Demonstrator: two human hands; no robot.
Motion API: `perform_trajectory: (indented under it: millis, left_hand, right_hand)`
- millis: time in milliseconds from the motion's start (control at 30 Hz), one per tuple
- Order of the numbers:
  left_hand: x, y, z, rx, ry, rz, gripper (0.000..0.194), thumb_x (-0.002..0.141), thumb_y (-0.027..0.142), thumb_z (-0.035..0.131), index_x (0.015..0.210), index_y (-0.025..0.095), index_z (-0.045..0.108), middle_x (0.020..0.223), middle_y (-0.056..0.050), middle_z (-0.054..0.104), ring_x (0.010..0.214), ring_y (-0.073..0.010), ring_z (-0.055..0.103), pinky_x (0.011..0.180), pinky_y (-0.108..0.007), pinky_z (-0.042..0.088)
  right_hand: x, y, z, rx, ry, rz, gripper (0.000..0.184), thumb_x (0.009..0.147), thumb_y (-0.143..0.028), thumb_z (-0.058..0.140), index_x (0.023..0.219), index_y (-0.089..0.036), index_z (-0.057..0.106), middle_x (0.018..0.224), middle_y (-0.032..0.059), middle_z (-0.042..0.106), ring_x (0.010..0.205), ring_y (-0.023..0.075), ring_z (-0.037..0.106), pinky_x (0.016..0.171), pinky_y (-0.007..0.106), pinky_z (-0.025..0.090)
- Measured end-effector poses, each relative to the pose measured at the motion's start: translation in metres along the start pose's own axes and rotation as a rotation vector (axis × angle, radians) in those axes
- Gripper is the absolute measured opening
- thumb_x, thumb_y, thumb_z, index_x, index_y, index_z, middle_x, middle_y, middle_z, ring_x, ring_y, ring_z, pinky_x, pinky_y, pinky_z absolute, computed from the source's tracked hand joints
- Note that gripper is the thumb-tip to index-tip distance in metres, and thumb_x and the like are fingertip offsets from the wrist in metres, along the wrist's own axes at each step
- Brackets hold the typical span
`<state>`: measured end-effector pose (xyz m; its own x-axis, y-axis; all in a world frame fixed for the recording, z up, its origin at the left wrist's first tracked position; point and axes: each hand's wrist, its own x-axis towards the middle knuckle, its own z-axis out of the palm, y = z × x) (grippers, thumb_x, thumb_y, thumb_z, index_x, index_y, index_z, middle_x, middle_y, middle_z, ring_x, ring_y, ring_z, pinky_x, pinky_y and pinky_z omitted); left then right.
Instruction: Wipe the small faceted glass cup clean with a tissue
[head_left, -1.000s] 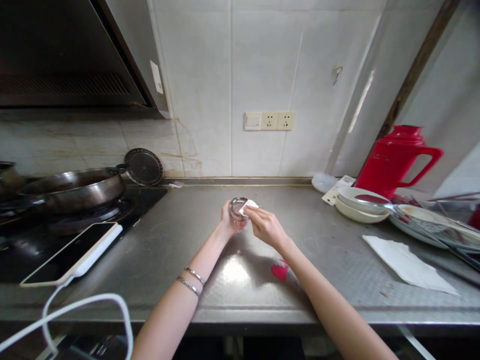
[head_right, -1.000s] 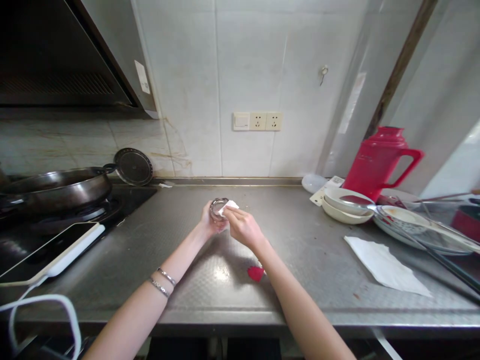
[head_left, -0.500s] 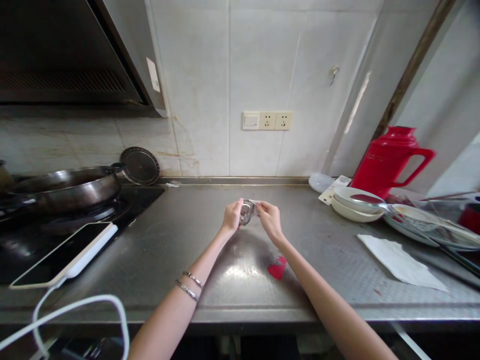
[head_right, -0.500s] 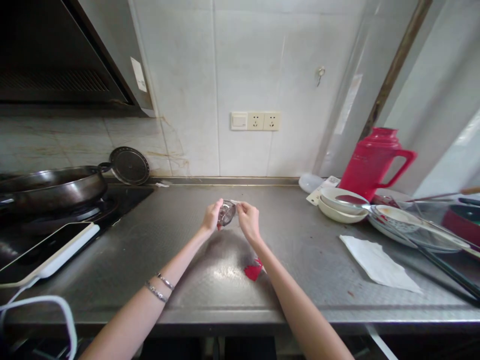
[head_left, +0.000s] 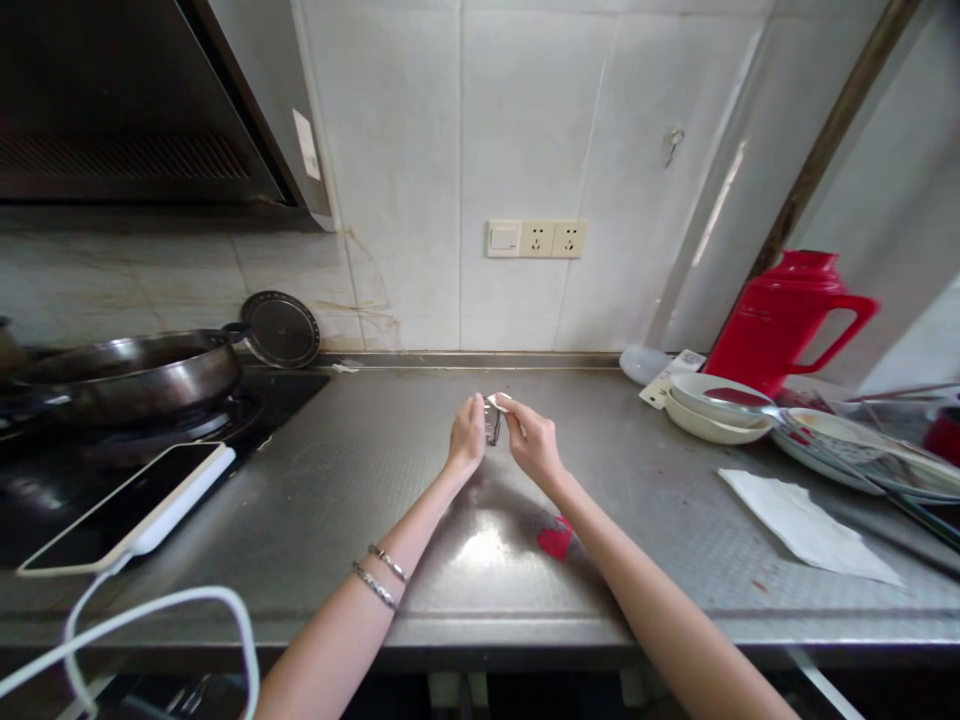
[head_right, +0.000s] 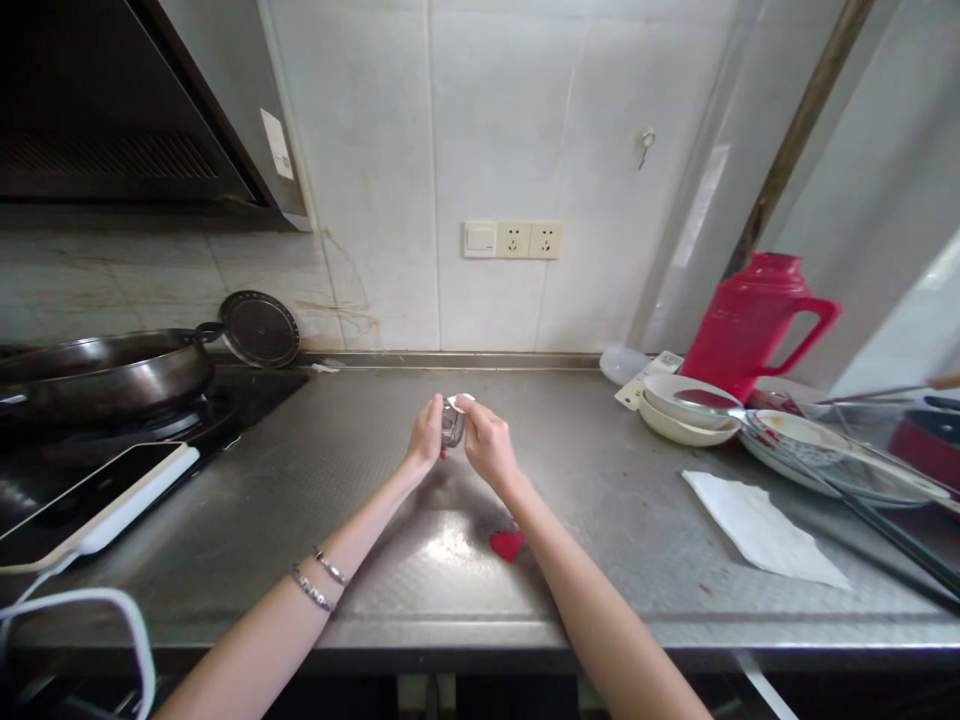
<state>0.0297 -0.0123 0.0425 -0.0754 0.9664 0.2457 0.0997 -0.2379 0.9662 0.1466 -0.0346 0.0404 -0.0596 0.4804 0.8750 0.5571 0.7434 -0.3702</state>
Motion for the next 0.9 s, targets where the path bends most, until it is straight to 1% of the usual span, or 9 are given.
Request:
perform_trajectory:
  millis: [67, 133, 267, 367, 500, 633, 700, 800, 900]
  left_hand:
    - [0.0, 0.001, 0.001, -0.063, -0.018, -0.105, 0.053, 0.088, 0.06, 0.028, 0.082, 0.017, 0.058, 0.053, 0.001, 0.051, 0.04, -0.0121, 0.048, 0.04, -0.023, 0.038]
    - [0.0, 0.004, 0.001, -0.161, -0.049, -0.219, 0.057, 0.089, 0.06, 0.024, 0.083, 0.015, 0.059, 0.051, 0.001, 0.05, 0.036, -0.0113, 0.045, 0.037, -0.023, 0.036]
    - [0.0, 0.013, -0.001, -0.369, -0.089, -0.375, 0.061, 0.09, 0.057, 0.021, 0.086, 0.012, 0.062, 0.057, -0.003, 0.057, 0.039, -0.0115, 0.05, 0.036, -0.021, 0.037]
    - [0.001, 0.018, -0.005, -0.502, -0.056, -0.459, 0.058, 0.091, 0.054, 0.023, 0.084, 0.012, 0.062, 0.06, -0.005, 0.06, 0.04, -0.0124, 0.051, 0.036, -0.022, 0.039]
    - [0.004, 0.02, -0.008, -0.761, -0.013, -0.541, 0.045, 0.091, 0.045, 0.03, 0.084, 0.013, 0.061, 0.059, -0.004, 0.06, 0.043, -0.0132, 0.054, 0.039, -0.023, 0.042]
    - [0.007, 0.023, -0.01, -0.958, -0.003, -0.62, 0.03, 0.085, 0.03, 0.039, 0.082, 0.011, 0.061, 0.058, -0.005, 0.06, 0.046, -0.0135, 0.056, 0.041, -0.022, 0.044]
    - [0.007, 0.026, -0.011, -1.024, 0.006, -0.643, 0.027, 0.082, 0.025, 0.04, 0.082, 0.01, 0.062, 0.06, -0.006, 0.062, 0.048, -0.0143, 0.058, 0.043, -0.023, 0.046]
    - [0.007, 0.027, -0.012, -1.02, 0.02, -0.631, 0.028, 0.082, 0.026, 0.039, 0.086, 0.01, 0.063, 0.06, -0.007, 0.062, 0.049, -0.0152, 0.058, 0.045, -0.023, 0.046]
    - [0.007, 0.024, -0.013, -0.866, -0.021, -0.567, 0.033, 0.084, 0.033, 0.038, 0.091, 0.011, 0.062, 0.059, -0.006, 0.061, 0.047, -0.0148, 0.056, 0.043, -0.023, 0.044]
  right_hand:
    - [0.0, 0.001, 0.0, -0.03, -0.035, -0.093, 0.032, 0.091, -0.013, 0.039, 0.112, -0.023, 0.061, 0.113, 0.0084, 0.067, 0.11, 0.0198, 0.061, 0.092, 0.034, 0.051]
    - [0.0, 0.0, -0.001, -0.061, -0.082, -0.189, 0.035, 0.09, -0.009, 0.037, 0.115, -0.021, 0.059, 0.118, 0.0102, 0.064, 0.116, 0.0198, 0.057, 0.095, 0.036, 0.05]
    - [0.001, -0.002, -0.003, -0.132, -0.185, -0.388, 0.039, 0.085, -0.002, 0.037, 0.117, -0.014, 0.056, 0.121, 0.0157, 0.062, 0.124, 0.0213, 0.049, 0.102, 0.04, 0.046]
    - [0.001, -0.002, -0.004, -0.182, -0.236, -0.471, 0.041, 0.082, 0.001, 0.037, 0.116, -0.012, 0.056, 0.123, 0.0163, 0.06, 0.126, 0.0213, 0.047, 0.106, 0.043, 0.041]
    - [0.002, -0.003, -0.005, -0.204, -0.278, -0.508, 0.043, 0.081, 0.002, 0.035, 0.115, -0.014, 0.056, 0.125, 0.0138, 0.06, 0.128, 0.0202, 0.044, 0.107, 0.045, 0.041]
    - [0.003, -0.005, -0.008, -0.219, -0.262, -0.53, 0.043, 0.082, 0.003, 0.033, 0.115, -0.014, 0.055, 0.123, 0.0131, 0.061, 0.126, 0.0194, 0.046, 0.106, 0.044, 0.042]
    - [0.004, -0.004, -0.011, -0.22, -0.254, -0.527, 0.044, 0.082, 0.003, 0.033, 0.115, -0.015, 0.056, 0.123, 0.0129, 0.061, 0.125, 0.0191, 0.048, 0.106, 0.043, 0.042]
    - [0.003, -0.001, -0.013, -0.184, -0.228, -0.486, 0.042, 0.083, 0.002, 0.035, 0.114, -0.014, 0.057, 0.123, 0.0135, 0.061, 0.124, 0.02, 0.05, 0.105, 0.042, 0.043]
    - [0.0, 0.0, -0.011, -0.096, -0.158, -0.359, 0.037, 0.087, -0.003, 0.037, 0.113, -0.017, 0.059, 0.12, 0.0121, 0.063, 0.12, 0.0197, 0.054, 0.101, 0.037, 0.047]
